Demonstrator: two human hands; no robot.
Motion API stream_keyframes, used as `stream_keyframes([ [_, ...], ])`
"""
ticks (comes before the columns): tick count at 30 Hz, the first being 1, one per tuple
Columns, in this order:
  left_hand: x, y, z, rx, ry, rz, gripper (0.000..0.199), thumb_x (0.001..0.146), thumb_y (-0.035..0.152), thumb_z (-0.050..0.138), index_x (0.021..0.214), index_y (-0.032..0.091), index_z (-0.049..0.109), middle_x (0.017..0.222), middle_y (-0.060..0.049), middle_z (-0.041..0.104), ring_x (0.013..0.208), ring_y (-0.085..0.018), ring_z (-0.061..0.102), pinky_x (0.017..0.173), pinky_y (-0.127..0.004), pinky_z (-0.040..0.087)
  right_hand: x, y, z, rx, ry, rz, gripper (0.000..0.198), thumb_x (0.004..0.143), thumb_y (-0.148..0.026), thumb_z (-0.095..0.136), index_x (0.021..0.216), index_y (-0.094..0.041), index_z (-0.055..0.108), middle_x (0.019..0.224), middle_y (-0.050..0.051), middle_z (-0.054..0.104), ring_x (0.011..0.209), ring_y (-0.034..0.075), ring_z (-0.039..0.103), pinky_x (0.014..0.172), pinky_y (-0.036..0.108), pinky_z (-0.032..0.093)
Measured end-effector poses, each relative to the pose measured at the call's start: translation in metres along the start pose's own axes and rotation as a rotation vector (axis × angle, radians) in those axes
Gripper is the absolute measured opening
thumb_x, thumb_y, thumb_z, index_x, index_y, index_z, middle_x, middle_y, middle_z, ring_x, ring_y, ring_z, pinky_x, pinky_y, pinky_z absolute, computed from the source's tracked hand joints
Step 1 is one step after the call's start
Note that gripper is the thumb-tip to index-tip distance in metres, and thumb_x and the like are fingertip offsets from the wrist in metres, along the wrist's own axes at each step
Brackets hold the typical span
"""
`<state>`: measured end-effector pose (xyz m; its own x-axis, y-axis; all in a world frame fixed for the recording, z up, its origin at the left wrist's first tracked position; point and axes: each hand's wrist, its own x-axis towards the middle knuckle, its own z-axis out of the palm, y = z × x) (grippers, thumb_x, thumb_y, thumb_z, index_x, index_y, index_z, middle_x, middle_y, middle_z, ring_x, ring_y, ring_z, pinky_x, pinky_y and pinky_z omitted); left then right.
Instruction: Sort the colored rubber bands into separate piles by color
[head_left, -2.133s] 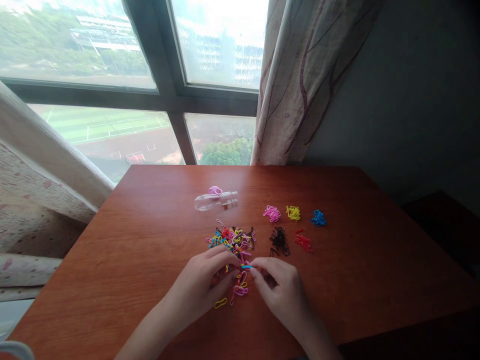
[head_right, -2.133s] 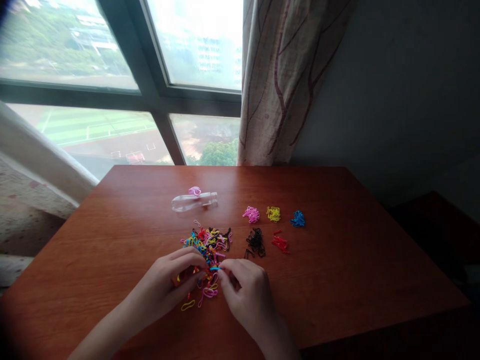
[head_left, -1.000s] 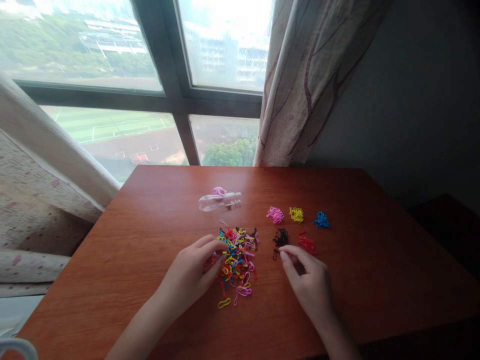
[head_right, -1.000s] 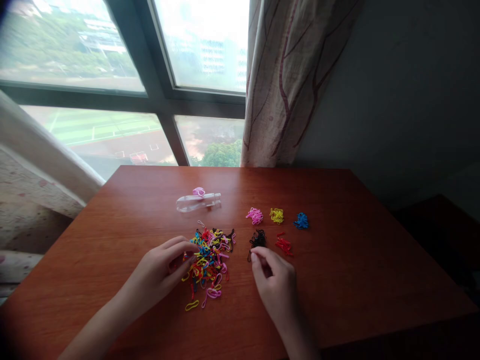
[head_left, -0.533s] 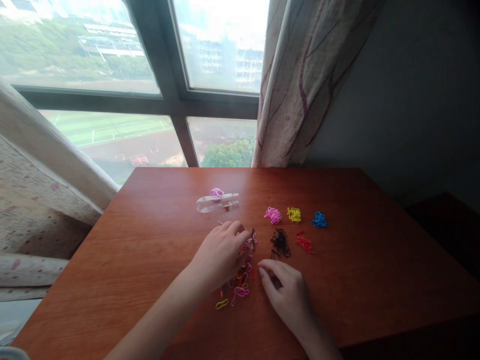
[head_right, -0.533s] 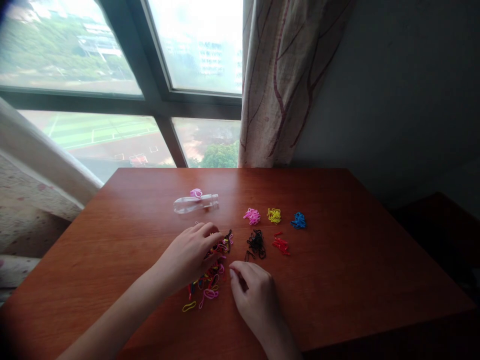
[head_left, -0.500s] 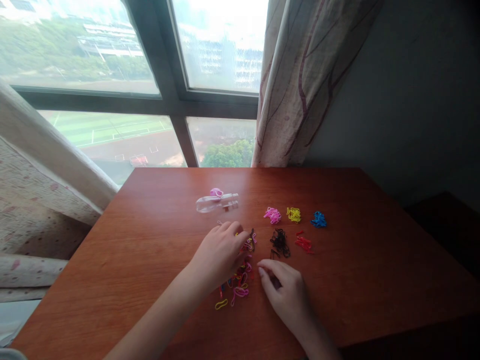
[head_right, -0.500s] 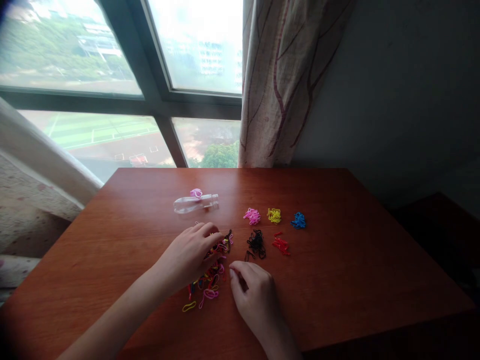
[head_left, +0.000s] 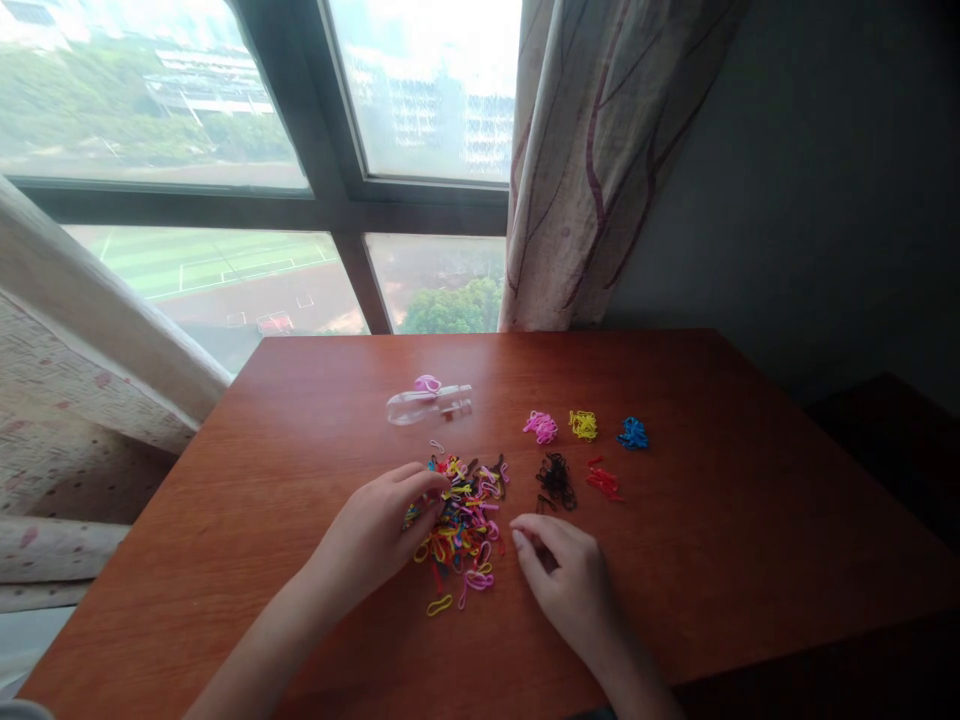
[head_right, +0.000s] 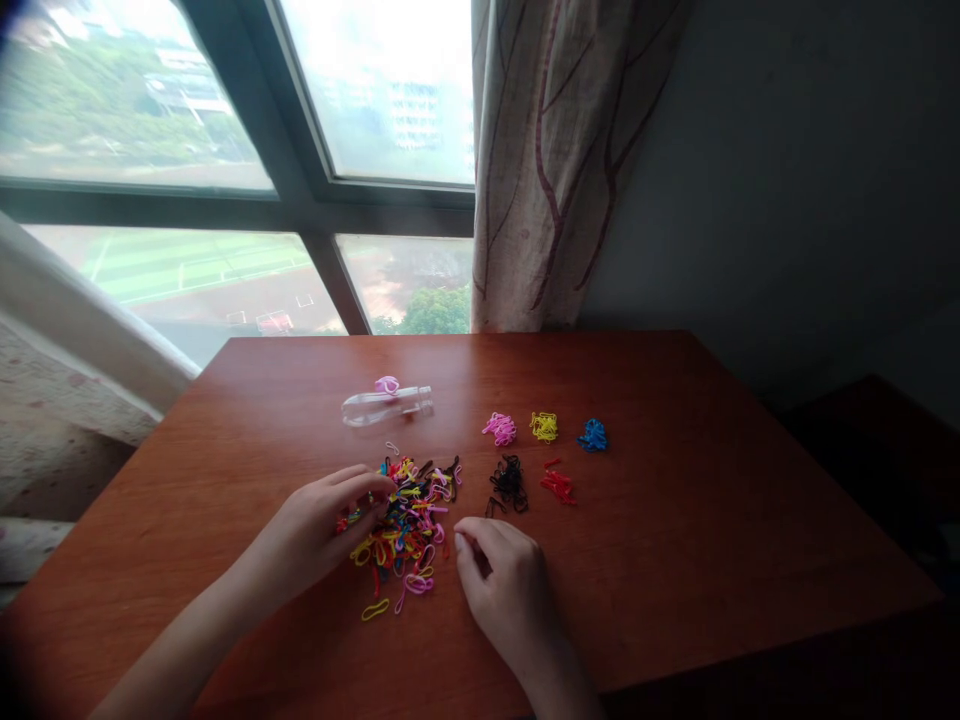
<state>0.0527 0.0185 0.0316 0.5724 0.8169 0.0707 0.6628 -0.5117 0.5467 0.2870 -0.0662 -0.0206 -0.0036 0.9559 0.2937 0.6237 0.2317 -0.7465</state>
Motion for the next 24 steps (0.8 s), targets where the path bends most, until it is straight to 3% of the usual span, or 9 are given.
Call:
stream_keyframes([
  [5, 0.008, 0.009, -0.005, 0.034, 0.028, 0.016, 0.019, 0.093, 0.017, 0.050, 0.103, 0.021, 0.066, 0.098, -0.005, 0.067, 0.086, -0.018, 0.066, 0.072, -0.026, 0.050, 0.001, -0.001, -0.001, -0.024, 0.007, -0.013, 0.017, 0.092, -0.018, 0.054, 0.091, -0.021, 0.070, 0.079, 0.002, 0.073, 0.069, 0.016, 0.069, 0.064, 0.023, 0.051],
  [12, 0.029, 0.035, 0.001, 0.250, -0.125, 0.098, 0.026, 0.088, 0.014, 0.059, 0.110, 0.025, 0.066, 0.104, -0.005, 0.066, 0.093, -0.023, 0.066, 0.076, -0.031, 0.053, 0.001, -0.001, 0.000, -0.016, 0.006, -0.016, 0.017, 0.093, -0.018, 0.052, 0.093, -0.021, 0.069, 0.081, 0.004, 0.074, 0.071, 0.018, 0.070, 0.065, 0.025, 0.052],
  [18, 0.042, 0.042, 0.006, 0.443, -0.221, 0.104, 0.013, 0.092, 0.018, 0.056, 0.096, 0.019, 0.068, 0.096, -0.009, 0.067, 0.086, -0.026, 0.067, 0.070, -0.035, 0.055, 0.001, -0.001, -0.001, -0.009, 0.004, -0.011, 0.018, 0.093, -0.018, 0.052, 0.094, -0.021, 0.069, 0.084, 0.004, 0.075, 0.073, 0.018, 0.070, 0.067, 0.026, 0.053],
  [24, 0.035, 0.041, 0.001, 0.427, -0.242, 0.095, 0.016, 0.091, 0.013, 0.054, 0.096, 0.021, 0.068, 0.098, -0.008, 0.068, 0.086, -0.026, 0.068, 0.069, -0.033, 0.054, 0.001, -0.001, -0.001, 0.002, 0.000, -0.003, 0.017, 0.093, -0.018, 0.052, 0.093, -0.021, 0.069, 0.082, 0.003, 0.074, 0.070, 0.017, 0.069, 0.065, 0.024, 0.052],
])
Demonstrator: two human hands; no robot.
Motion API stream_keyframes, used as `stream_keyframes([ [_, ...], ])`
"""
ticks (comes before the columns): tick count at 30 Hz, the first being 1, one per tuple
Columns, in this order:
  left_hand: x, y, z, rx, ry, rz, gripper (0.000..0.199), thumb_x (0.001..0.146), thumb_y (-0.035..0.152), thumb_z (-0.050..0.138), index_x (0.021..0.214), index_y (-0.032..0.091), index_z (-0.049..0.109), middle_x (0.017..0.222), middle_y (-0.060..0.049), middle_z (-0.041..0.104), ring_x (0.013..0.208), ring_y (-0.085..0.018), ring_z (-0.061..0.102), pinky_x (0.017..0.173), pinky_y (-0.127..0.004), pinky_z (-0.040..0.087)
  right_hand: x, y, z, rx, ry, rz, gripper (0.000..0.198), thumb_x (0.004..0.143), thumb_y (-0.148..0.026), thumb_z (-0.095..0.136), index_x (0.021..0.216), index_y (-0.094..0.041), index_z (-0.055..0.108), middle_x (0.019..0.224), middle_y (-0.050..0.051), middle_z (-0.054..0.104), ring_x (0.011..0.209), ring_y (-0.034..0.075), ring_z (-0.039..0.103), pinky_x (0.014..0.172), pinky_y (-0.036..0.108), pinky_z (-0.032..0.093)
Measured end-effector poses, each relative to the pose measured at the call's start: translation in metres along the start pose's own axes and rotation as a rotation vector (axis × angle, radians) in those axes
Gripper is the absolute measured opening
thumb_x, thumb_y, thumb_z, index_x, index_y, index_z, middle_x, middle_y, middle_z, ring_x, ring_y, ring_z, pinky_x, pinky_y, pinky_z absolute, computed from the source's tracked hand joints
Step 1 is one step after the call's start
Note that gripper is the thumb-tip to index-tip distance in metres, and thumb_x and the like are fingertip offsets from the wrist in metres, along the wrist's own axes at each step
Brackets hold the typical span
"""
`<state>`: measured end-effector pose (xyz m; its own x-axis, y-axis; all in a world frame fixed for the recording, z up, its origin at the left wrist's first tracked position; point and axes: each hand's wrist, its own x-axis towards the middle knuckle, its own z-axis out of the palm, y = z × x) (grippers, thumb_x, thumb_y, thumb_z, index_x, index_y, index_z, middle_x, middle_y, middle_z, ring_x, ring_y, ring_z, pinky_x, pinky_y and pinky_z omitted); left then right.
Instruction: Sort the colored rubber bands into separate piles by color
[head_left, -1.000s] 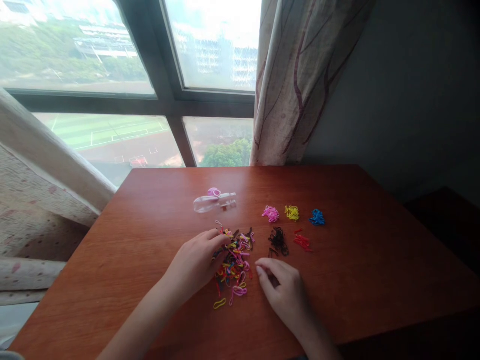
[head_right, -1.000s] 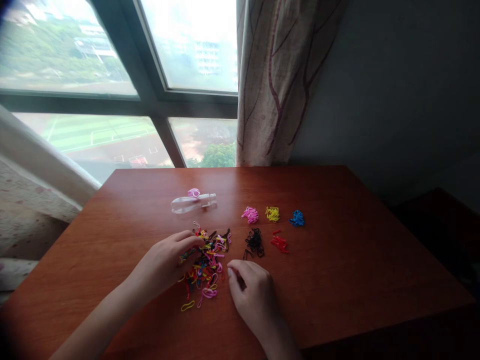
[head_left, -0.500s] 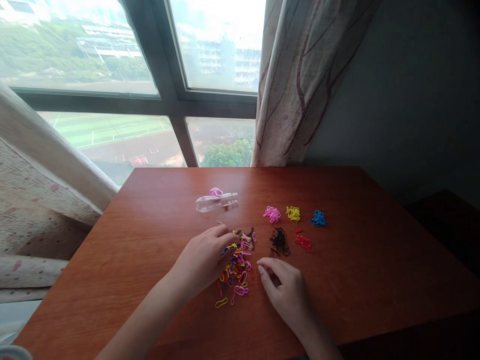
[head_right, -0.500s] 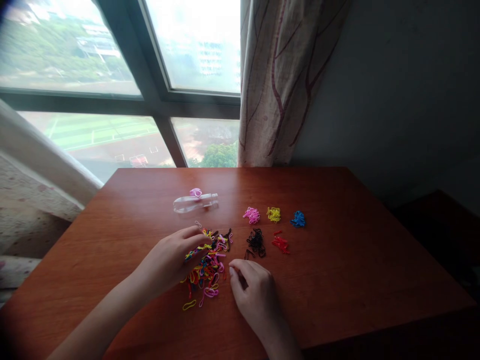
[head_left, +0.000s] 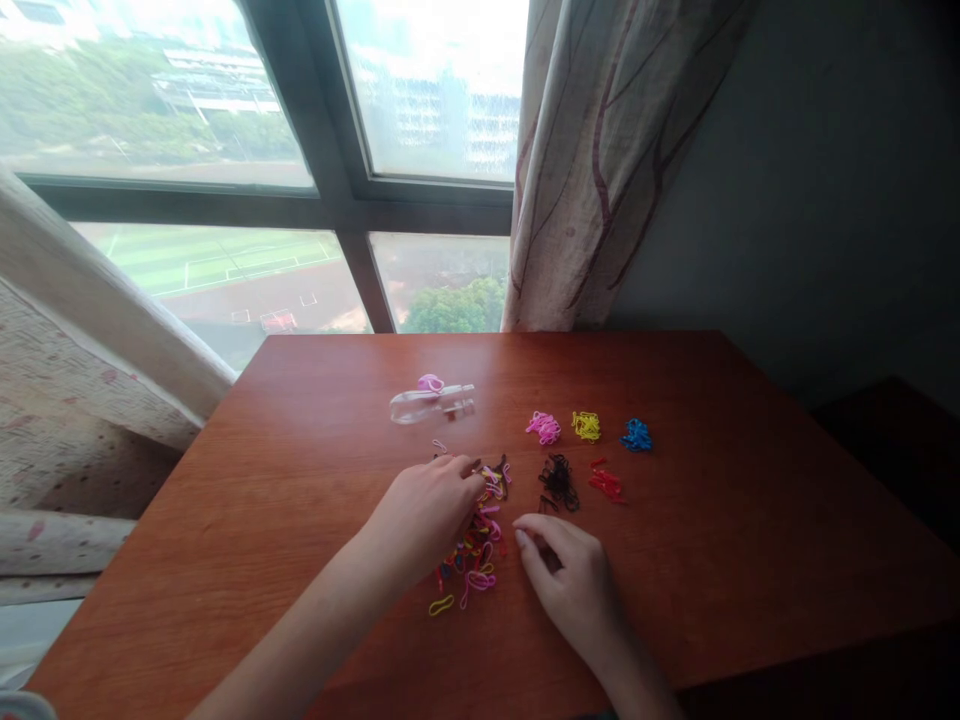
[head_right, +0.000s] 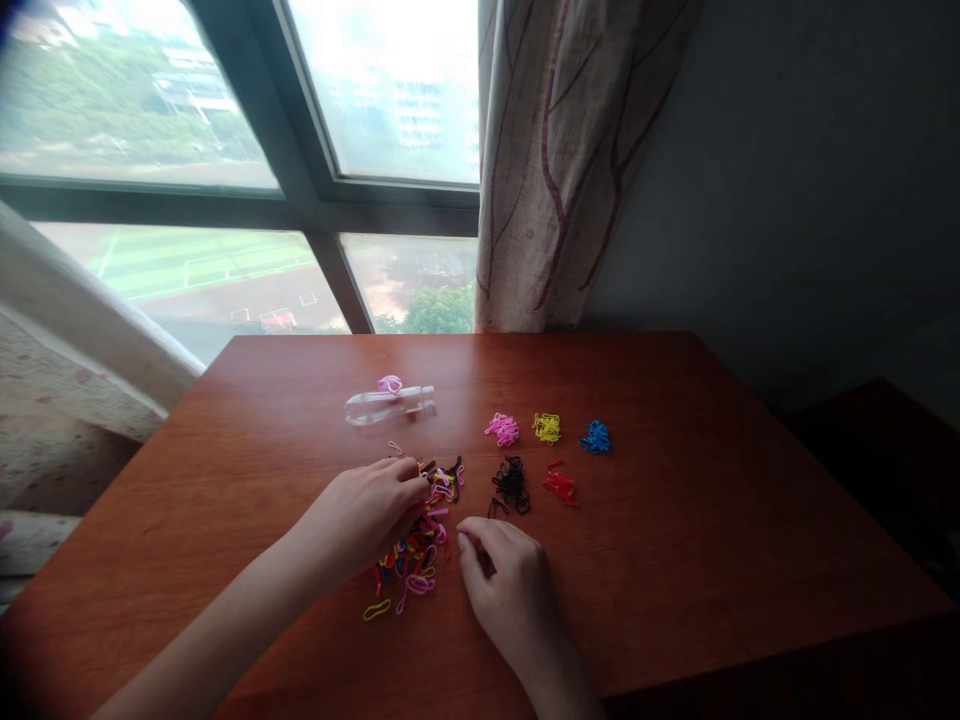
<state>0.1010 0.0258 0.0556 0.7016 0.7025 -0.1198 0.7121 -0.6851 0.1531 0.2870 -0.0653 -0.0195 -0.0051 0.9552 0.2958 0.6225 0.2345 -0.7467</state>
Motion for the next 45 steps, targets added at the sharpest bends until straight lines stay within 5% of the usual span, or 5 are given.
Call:
stream_keyframes([
  [13, -0.021, -0.016, 0.000, -0.456, 0.260, -0.110, 0.013, 0.086, 0.015, 0.057, 0.086, 0.021, 0.068, 0.087, -0.002, 0.065, 0.070, -0.014, 0.060, 0.061, -0.021, 0.043, 0.000, 0.000, 0.000, -0.006, 0.005, -0.002, 0.020, 0.094, -0.022, 0.051, 0.092, -0.021, 0.071, 0.080, 0.005, 0.074, 0.067, 0.017, 0.068, 0.064, 0.025, 0.052],
  [29, -0.017, -0.013, 0.001, -0.587, 0.248, -0.107, 0.011, 0.084, 0.015, 0.058, 0.083, 0.020, 0.068, 0.080, -0.002, 0.071, 0.070, -0.015, 0.062, 0.064, -0.022, 0.046, 0.001, -0.001, 0.000, -0.012, 0.003, -0.003, 0.018, 0.093, -0.019, 0.052, 0.091, -0.021, 0.070, 0.080, 0.004, 0.074, 0.069, 0.017, 0.069, 0.065, 0.024, 0.052],
  [36, 0.013, 0.003, -0.002, -0.595, 0.265, 0.014, 0.010, 0.086, 0.015, 0.061, 0.084, 0.020, 0.069, 0.083, -0.001, 0.072, 0.075, -0.015, 0.064, 0.067, -0.023, 0.047, 0.002, -0.003, -0.001, -0.019, 0.000, -0.006, 0.018, 0.092, -0.017, 0.052, 0.091, -0.022, 0.069, 0.079, 0.003, 0.073, 0.068, 0.017, 0.068, 0.065, 0.024, 0.050],
  [45, 0.098, 0.061, 0.001, -0.353, 0.149, 0.165, 0.015, 0.085, 0.020, 0.060, 0.090, 0.022, 0.074, 0.094, -0.005, 0.072, 0.079, -0.021, 0.068, 0.064, -0.028, 0.051, 0.004, 0.000, 0.000, -0.045, 0.015, -0.044, 0.020, 0.089, -0.014, 0.051, 0.076, -0.021, 0.065, 0.066, 0.001, 0.066, 0.059, 0.015, 0.062, 0.056, 0.022, 0.042],
])
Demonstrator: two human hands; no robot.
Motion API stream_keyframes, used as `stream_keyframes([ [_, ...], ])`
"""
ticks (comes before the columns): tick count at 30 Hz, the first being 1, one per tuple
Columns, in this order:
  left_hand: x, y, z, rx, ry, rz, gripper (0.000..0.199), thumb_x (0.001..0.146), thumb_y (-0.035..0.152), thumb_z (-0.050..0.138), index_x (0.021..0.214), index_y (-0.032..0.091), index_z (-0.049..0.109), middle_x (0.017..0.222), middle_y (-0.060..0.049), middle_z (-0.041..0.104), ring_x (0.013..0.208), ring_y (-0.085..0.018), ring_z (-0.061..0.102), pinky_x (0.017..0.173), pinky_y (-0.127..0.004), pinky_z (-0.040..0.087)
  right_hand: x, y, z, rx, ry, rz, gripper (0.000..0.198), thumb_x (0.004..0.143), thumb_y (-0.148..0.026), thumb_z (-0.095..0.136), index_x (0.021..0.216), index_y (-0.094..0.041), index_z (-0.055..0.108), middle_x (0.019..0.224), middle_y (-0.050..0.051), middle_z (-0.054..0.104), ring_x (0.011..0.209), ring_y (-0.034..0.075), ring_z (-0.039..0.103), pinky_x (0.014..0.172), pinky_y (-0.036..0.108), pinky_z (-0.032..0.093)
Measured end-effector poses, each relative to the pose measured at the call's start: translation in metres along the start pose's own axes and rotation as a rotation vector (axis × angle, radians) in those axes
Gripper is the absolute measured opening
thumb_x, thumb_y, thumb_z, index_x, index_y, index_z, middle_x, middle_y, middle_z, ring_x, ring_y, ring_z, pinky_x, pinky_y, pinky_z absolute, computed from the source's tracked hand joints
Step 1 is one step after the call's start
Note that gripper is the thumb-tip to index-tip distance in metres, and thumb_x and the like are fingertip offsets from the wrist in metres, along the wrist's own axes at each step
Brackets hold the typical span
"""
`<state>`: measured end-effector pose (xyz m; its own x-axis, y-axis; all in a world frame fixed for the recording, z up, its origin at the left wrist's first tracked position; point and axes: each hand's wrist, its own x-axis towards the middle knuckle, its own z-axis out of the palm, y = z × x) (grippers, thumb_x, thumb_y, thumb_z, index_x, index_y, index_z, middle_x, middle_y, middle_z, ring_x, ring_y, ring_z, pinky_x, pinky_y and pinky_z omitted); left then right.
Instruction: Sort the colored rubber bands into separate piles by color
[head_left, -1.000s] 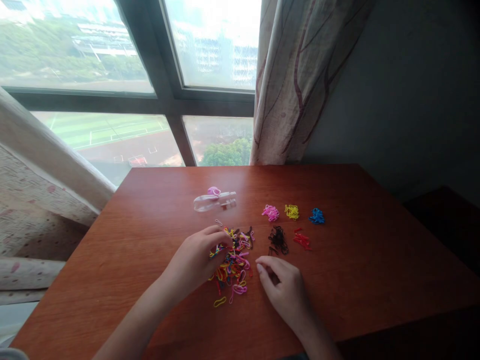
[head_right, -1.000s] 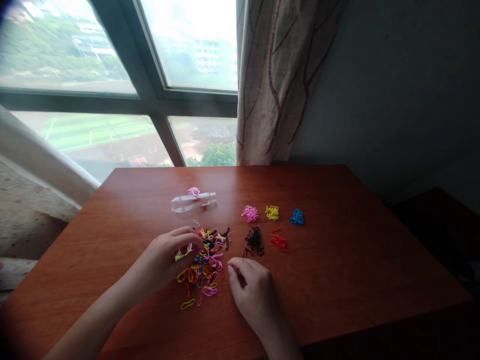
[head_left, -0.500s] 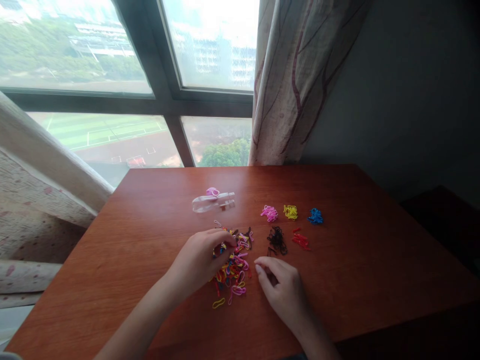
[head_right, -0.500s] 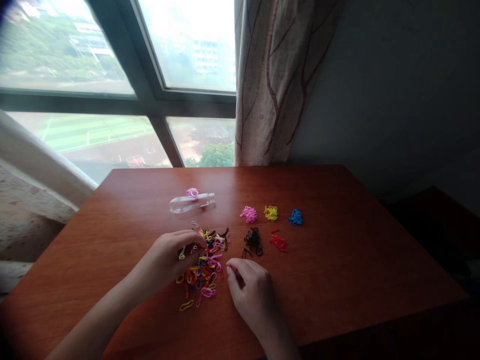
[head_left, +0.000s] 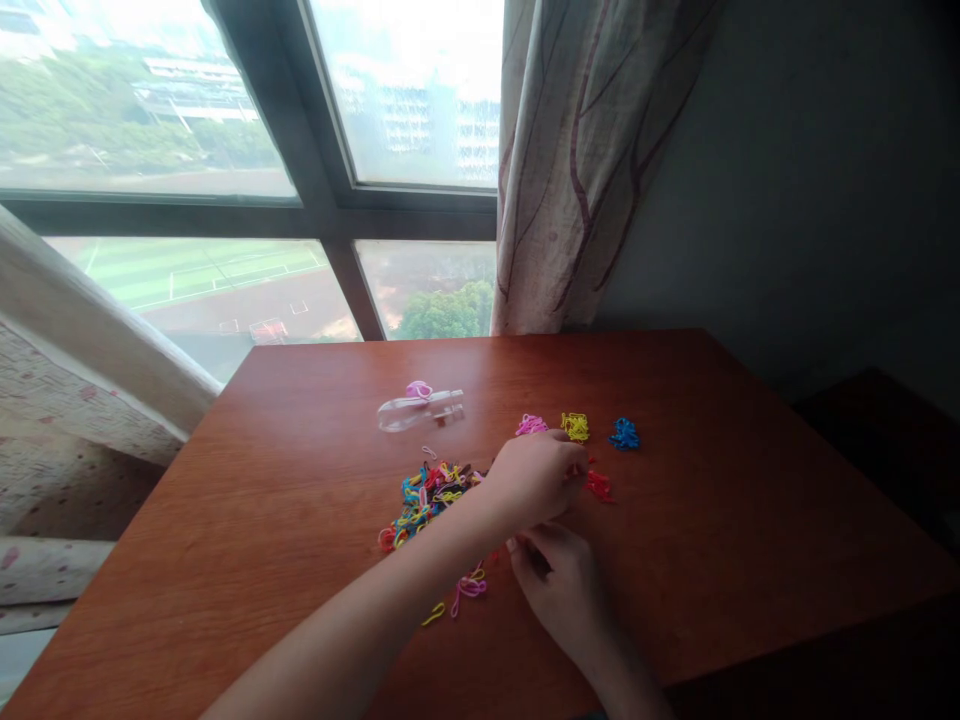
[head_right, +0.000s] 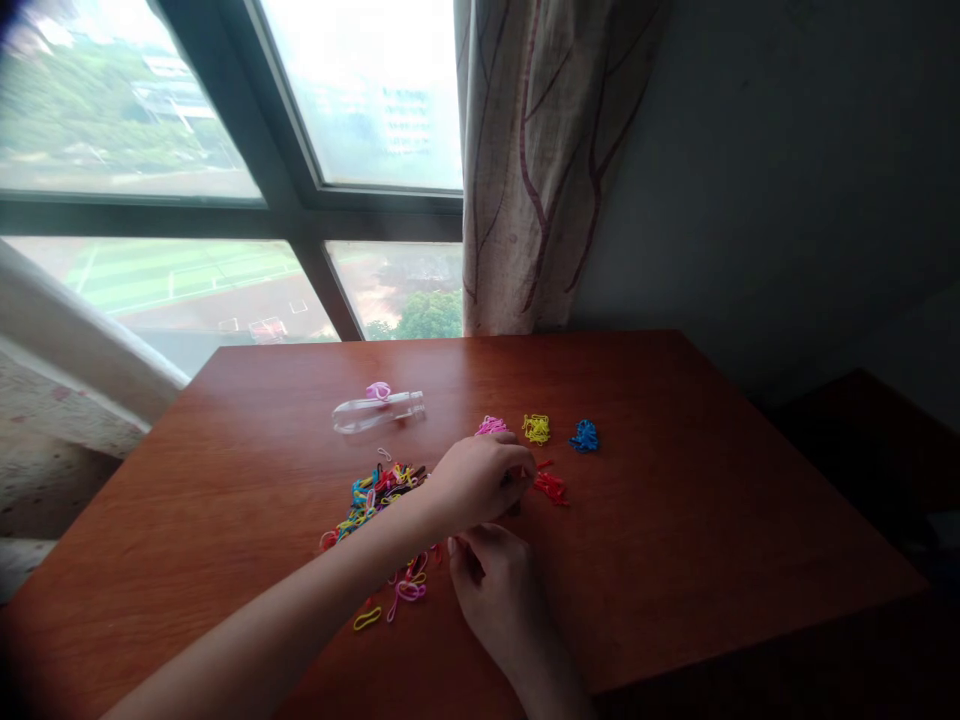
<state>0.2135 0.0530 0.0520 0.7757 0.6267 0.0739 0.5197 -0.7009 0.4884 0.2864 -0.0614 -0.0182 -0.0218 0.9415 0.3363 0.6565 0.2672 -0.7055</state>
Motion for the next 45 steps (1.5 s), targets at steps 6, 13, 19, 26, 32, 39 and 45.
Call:
stream_keyframes([
  [6, 0.031, 0.008, 0.017, 0.014, -0.035, 0.052, 0.016, 0.084, 0.025, 0.062, 0.093, 0.022, 0.075, 0.093, -0.006, 0.074, 0.083, -0.025, 0.070, 0.067, -0.030, 0.053, -0.001, 0.002, 0.001, 0.012, 0.020, 0.004, 0.018, 0.086, -0.012, 0.051, 0.074, -0.020, 0.063, 0.067, 0.001, 0.066, 0.060, 0.015, 0.062, 0.057, 0.022, 0.042],
  [13, 0.006, -0.012, -0.008, -0.016, 0.040, -0.006, 0.019, 0.087, 0.021, 0.058, 0.099, 0.022, 0.073, 0.098, -0.004, 0.073, 0.082, -0.020, 0.068, 0.072, -0.027, 0.052, -0.003, 0.003, 0.002, 0.075, 0.015, 0.019, 0.017, 0.090, -0.015, 0.053, 0.089, -0.021, 0.068, 0.078, 0.002, 0.071, 0.069, 0.017, 0.067, 0.066, 0.024, 0.048],
  [19, -0.055, -0.036, -0.037, -0.129, 0.117, -0.079, 0.016, 0.087, 0.015, 0.058, 0.094, 0.019, 0.071, 0.084, -0.003, 0.071, 0.074, -0.016, 0.064, 0.064, -0.024, 0.046, -0.004, 0.002, 0.001, 0.083, -0.006, 0.033, 0.017, 0.092, -0.015, 0.053, 0.093, -0.021, 0.068, 0.081, 0.003, 0.073, 0.071, 0.017, 0.068, 0.067, 0.025, 0.049],
  [26, -0.116, -0.049, -0.039, -0.143, 0.163, -0.205, 0.017, 0.091, 0.017, 0.054, 0.098, 0.021, 0.069, 0.092, -0.003, 0.069, 0.081, -0.017, 0.065, 0.071, -0.025, 0.047, -0.006, 0.001, 0.001, 0.056, -0.013, 0.046, 0.016, 0.092, -0.016, 0.053, 0.093, -0.021, 0.068, 0.081, 0.002, 0.073, 0.070, 0.017, 0.068, 0.067, 0.024, 0.049],
  [32, -0.144, -0.056, -0.029, -0.049, 0.146, -0.240, 0.018, 0.094, 0.022, 0.051, 0.103, 0.022, 0.067, 0.100, -0.005, 0.068, 0.083, -0.019, 0.066, 0.071, -0.026, 0.048, -0.006, 0.001, 0.002, 0.013, -0.017, 0.028, 0.017, 0.093, -0.017, 0.052, 0.092, -0.021, 0.068, 0.081, 0.003, 0.073, 0.071, 0.017, 0.068, 0.068, 0.025, 0.050],
  [39, -0.169, -0.049, -0.018, -0.124, 0.231, -0.269, 0.017, 0.094, 0.018, 0.050, 0.097, 0.022, 0.066, 0.093, -0.003, 0.067, 0.078, -0.015, 0.065, 0.069, -0.021, 0.048, -0.007, 0.002, 0.002, -0.009, -0.030, 0.035, 0.017, 0.093, -0.017, 0.053, 0.092, -0.021, 0.069, 0.082, 0.003, 0.073, 0.072, 0.017, 0.069, 0.069, 0.025, 0.050],
  [45, -0.196, -0.039, -0.005, -0.100, 0.172, -0.310, 0.018, 0.094, 0.017, 0.048, 0.094, 0.025, 0.065, 0.091, -0.001, 0.067, 0.077, -0.014, 0.066, 0.067, -0.020, 0.048, -0.007, 0.001, 0.001, -0.002, -0.034, 0.033, 0.016, 0.093, -0.018, 0.053, 0.092, -0.022, 0.069, 0.082, 0.002, 0.073, 0.071, 0.017, 0.068, 0.068, 0.025, 0.050],
])
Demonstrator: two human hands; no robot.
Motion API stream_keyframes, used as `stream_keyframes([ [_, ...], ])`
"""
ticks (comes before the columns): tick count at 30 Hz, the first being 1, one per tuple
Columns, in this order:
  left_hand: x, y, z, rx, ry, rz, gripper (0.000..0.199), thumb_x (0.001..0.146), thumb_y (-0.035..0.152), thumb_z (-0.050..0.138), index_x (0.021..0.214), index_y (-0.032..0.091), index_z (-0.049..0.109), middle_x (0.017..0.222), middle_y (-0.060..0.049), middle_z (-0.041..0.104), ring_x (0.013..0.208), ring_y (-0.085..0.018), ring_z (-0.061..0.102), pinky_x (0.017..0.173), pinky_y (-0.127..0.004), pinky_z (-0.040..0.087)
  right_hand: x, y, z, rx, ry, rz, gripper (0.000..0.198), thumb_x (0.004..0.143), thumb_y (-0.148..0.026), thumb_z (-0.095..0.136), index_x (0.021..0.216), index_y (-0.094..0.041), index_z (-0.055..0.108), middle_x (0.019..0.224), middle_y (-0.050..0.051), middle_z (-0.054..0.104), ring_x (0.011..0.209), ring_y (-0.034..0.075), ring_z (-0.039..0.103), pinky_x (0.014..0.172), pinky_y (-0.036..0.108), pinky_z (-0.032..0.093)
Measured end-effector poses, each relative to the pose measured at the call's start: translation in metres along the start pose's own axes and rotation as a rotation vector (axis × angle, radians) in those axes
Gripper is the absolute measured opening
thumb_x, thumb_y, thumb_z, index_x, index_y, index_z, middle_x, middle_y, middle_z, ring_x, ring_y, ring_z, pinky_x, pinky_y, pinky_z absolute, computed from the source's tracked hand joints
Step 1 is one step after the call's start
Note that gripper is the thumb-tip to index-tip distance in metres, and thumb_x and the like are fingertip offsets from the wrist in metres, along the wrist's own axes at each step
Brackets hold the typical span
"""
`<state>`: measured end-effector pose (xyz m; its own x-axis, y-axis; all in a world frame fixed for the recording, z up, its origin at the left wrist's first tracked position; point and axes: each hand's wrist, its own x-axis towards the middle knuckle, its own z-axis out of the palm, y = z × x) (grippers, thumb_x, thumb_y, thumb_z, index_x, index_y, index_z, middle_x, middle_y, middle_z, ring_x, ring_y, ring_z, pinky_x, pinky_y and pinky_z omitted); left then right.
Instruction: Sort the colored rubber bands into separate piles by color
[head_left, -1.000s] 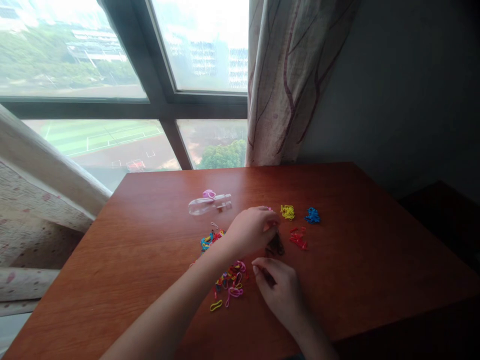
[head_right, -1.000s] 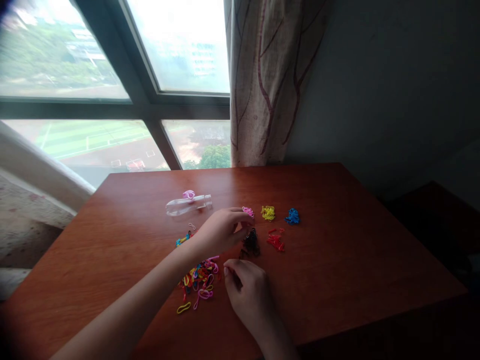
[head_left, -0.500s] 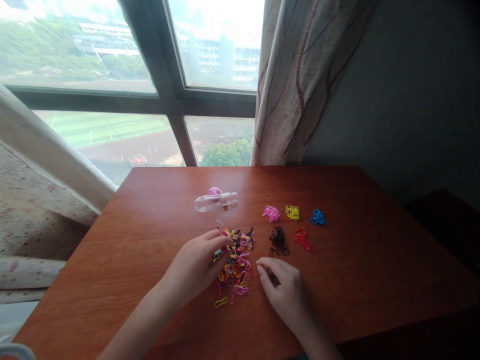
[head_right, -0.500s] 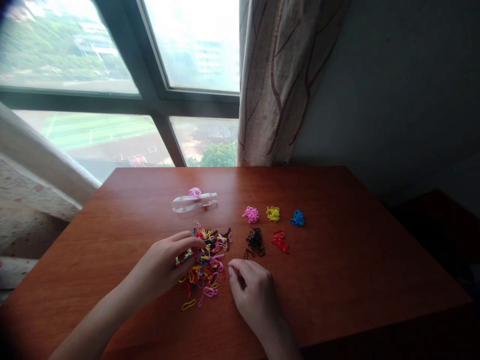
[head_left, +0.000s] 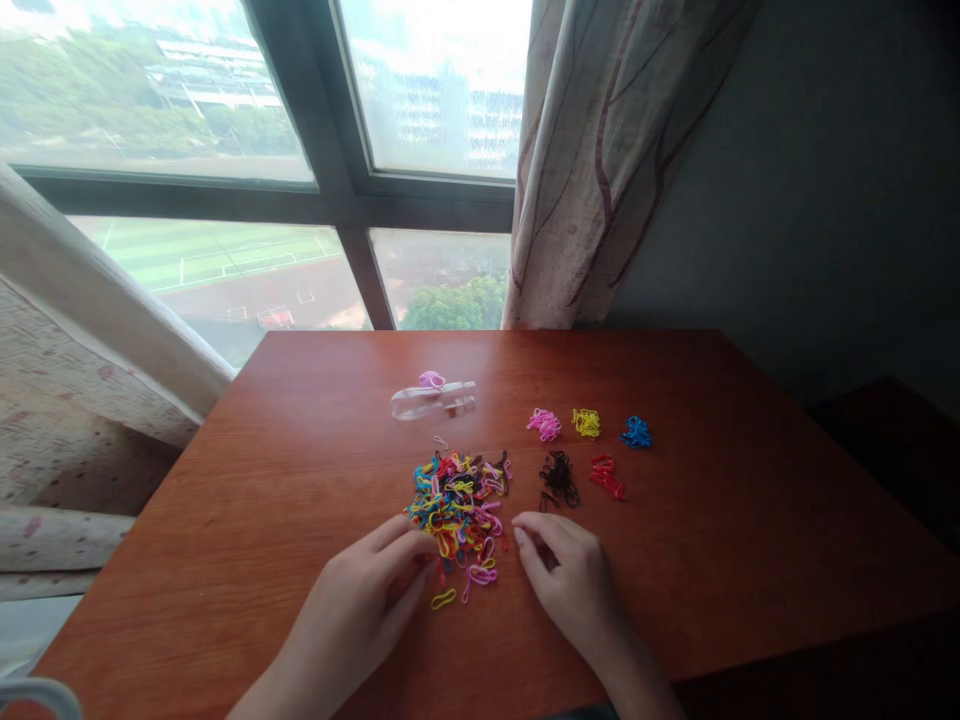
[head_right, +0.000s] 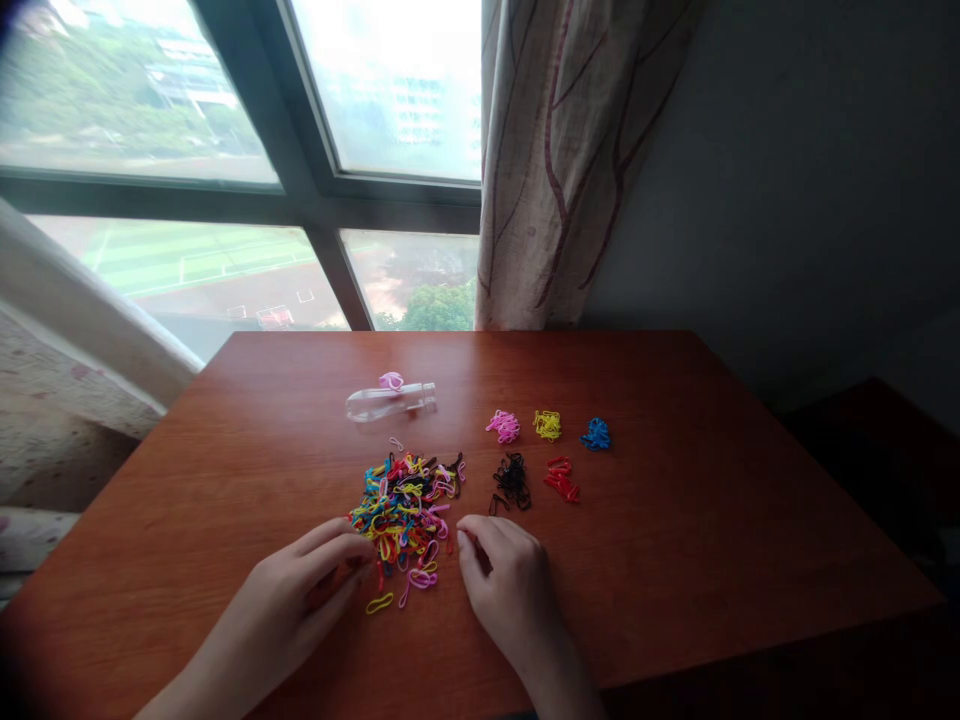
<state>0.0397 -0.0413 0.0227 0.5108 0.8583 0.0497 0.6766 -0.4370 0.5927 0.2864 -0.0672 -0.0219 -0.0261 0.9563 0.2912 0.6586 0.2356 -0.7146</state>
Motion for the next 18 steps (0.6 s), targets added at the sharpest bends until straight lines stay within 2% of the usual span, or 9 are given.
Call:
stream_keyframes([
  [4, -0.010, 0.006, 0.004, 0.108, -0.035, -0.017, 0.014, 0.094, 0.022, 0.051, 0.096, 0.027, 0.065, 0.095, -0.001, 0.069, 0.083, -0.017, 0.068, 0.070, -0.023, 0.051, 0.000, 0.001, 0.001, -0.010, 0.007, -0.011, 0.017, 0.093, -0.018, 0.053, 0.092, -0.021, 0.069, 0.082, 0.002, 0.073, 0.071, 0.016, 0.068, 0.068, 0.025, 0.050],
  [9, -0.010, 0.017, 0.011, 0.249, -0.045, -0.067, 0.009, 0.089, 0.020, 0.057, 0.091, 0.026, 0.064, 0.097, -0.001, 0.070, 0.083, -0.020, 0.069, 0.070, -0.027, 0.053, 0.000, -0.001, 0.000, -0.027, 0.010, -0.018, 0.019, 0.094, -0.018, 0.052, 0.093, -0.021, 0.070, 0.082, 0.003, 0.074, 0.071, 0.017, 0.069, 0.068, 0.025, 0.052],
  [12, -0.008, 0.018, 0.015, 0.264, -0.054, -0.068, 0.012, 0.090, 0.017, 0.055, 0.089, 0.026, 0.062, 0.098, -0.001, 0.070, 0.085, -0.021, 0.070, 0.070, -0.027, 0.053, 0.001, -0.001, -0.001, -0.026, 0.008, -0.028, 0.020, 0.095, -0.020, 0.050, 0.094, -0.021, 0.070, 0.082, 0.005, 0.074, 0.071, 0.018, 0.070, 0.067, 0.026, 0.053],
  [18, -0.007, 0.014, 0.015, 0.245, -0.064, -0.056, 0.018, 0.093, 0.017, 0.048, 0.085, 0.025, 0.062, 0.089, -0.002, 0.069, 0.077, -0.020, 0.068, 0.066, -0.026, 0.052, 0.000, -0.001, -0.001, -0.020, 0.005, -0.014, 0.018, 0.095, -0.019, 0.051, 0.094, -0.021, 0.069, 0.083, 0.004, 0.074, 0.073, 0.018, 0.070, 0.068, 0.026, 0.053],
])
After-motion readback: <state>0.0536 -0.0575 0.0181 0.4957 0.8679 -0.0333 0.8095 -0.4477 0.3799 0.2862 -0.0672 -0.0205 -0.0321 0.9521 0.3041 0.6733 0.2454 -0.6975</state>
